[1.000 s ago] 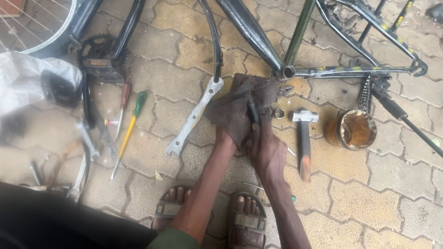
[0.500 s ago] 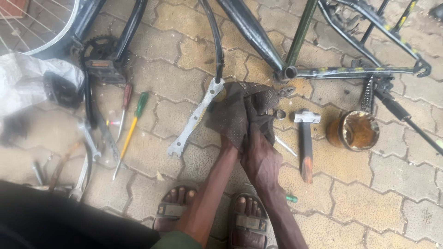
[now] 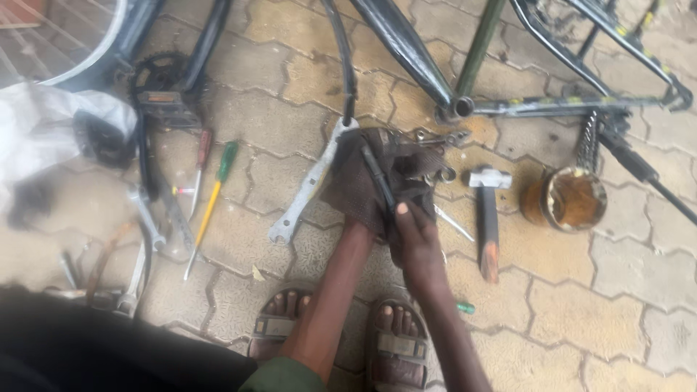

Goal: The person kneels on a paved floor beside an upside-down bicycle frame and cleans small metal parts with a dark rag. They then take grease from an open tin, pack it into a bearing cup, and use a hammer to seat the part into the bicycle frame before wrapping components in a white cloth.

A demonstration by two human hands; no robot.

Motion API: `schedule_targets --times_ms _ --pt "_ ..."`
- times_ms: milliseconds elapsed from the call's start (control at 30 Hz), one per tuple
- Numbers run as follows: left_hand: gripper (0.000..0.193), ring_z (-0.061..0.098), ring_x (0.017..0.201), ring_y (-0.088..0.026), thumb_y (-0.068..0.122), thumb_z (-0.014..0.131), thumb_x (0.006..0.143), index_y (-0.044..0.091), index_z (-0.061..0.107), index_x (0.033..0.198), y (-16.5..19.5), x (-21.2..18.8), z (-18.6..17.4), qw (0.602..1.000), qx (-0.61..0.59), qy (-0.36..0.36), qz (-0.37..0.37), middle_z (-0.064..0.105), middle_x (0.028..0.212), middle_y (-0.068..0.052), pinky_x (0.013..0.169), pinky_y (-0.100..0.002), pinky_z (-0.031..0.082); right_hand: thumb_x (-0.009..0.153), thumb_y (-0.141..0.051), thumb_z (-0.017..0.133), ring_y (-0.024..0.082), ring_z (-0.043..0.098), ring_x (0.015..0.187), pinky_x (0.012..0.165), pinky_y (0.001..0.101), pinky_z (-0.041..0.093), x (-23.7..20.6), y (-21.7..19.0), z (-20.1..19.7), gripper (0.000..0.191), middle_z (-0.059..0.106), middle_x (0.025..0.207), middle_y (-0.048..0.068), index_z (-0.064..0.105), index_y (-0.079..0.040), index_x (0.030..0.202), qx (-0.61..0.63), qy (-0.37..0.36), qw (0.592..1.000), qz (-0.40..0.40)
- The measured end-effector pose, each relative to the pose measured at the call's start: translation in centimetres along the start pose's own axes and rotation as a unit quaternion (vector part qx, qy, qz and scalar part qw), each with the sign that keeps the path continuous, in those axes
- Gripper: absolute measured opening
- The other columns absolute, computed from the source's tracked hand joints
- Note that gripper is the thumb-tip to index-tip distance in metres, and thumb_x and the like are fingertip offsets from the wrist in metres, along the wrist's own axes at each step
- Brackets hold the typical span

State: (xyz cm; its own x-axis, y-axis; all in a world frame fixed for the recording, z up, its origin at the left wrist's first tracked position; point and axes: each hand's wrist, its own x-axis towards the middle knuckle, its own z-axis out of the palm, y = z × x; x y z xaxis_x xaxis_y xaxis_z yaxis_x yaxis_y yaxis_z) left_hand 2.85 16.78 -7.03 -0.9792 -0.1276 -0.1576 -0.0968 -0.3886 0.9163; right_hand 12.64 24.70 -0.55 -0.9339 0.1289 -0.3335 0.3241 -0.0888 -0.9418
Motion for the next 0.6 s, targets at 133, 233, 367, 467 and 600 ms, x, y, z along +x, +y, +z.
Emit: schedule_targets --times_ms 133,233,367,467,600 --pt "0.031 0.066 0.105 -0.015 0.030 0.051 0.108 0.005 0.061 0.124 3.7 1.2 -0.3 0.996 0.031 0.020 0.081 0.065 0.118 -0.009 0.085 -0.027 0.058 0.108 -0.034 0.047 0.011 0.042 0.047 0.040 0.0276 0.032 -0.6 0.7 -2.5 0.033 0.053 0.064 -0.001 0.062 -0.005 0.104 0.115 0.061 0.989 0.075" --pt "0.031 0.067 0.106 -0.015 0.030 0.052 0.108 0.005 0.062 0.124 6.6 1.6 -2.0 0.995 0.046 -0.005 0.087 0.066 0.118 -0.009 0.086 -0.027 0.058 0.108 -0.033 0.042 0.008 0.047 0.052 0.047 0.0248 0.040 -0.4 2.1 -5.0 0.034 0.054 0.064 -0.003 0.069 -0.012 0.113 -0.143 0.200 0.967 -0.060" --pt "0.031 0.067 0.107 -0.016 0.030 0.052 0.108 0.005 0.062 0.123 9.1 2.0 -4.2 0.994 0.083 -0.048 0.055 0.067 0.119 -0.009 0.087 -0.028 0.058 0.114 -0.028 0.047 0.017 0.058 0.066 0.059 0.0387 0.046 0.8 3.6 -10.2 0.028 0.062 0.077 0.000 0.063 -0.004 0.116 -0.394 0.281 0.870 -0.091" --pt "0.030 0.068 0.108 -0.016 0.030 0.052 0.108 0.005 0.063 0.123 9.8 2.3 -4.5 0.991 0.107 -0.065 0.045 0.067 0.119 -0.009 0.088 -0.028 0.058 0.108 -0.029 0.051 0.032 0.058 0.068 0.058 0.0522 0.048 0.6 4.5 -13.1 0.025 0.063 0.082 0.009 0.066 -0.010 0.113 -0.523 0.263 0.809 0.049" --pt "0.030 0.069 0.110 -0.017 0.029 0.052 0.108 0.006 0.063 0.122 10.1 2.2 -4.2 0.987 0.137 -0.077 0.045 0.068 0.120 -0.009 0.090 -0.029 0.058 0.091 -0.022 0.067 0.036 0.060 0.092 0.070 0.0535 0.049 -0.5 5.3 -13.2 0.014 0.065 0.102 0.017 0.073 -0.013 0.100 -0.660 0.292 0.686 -0.095"
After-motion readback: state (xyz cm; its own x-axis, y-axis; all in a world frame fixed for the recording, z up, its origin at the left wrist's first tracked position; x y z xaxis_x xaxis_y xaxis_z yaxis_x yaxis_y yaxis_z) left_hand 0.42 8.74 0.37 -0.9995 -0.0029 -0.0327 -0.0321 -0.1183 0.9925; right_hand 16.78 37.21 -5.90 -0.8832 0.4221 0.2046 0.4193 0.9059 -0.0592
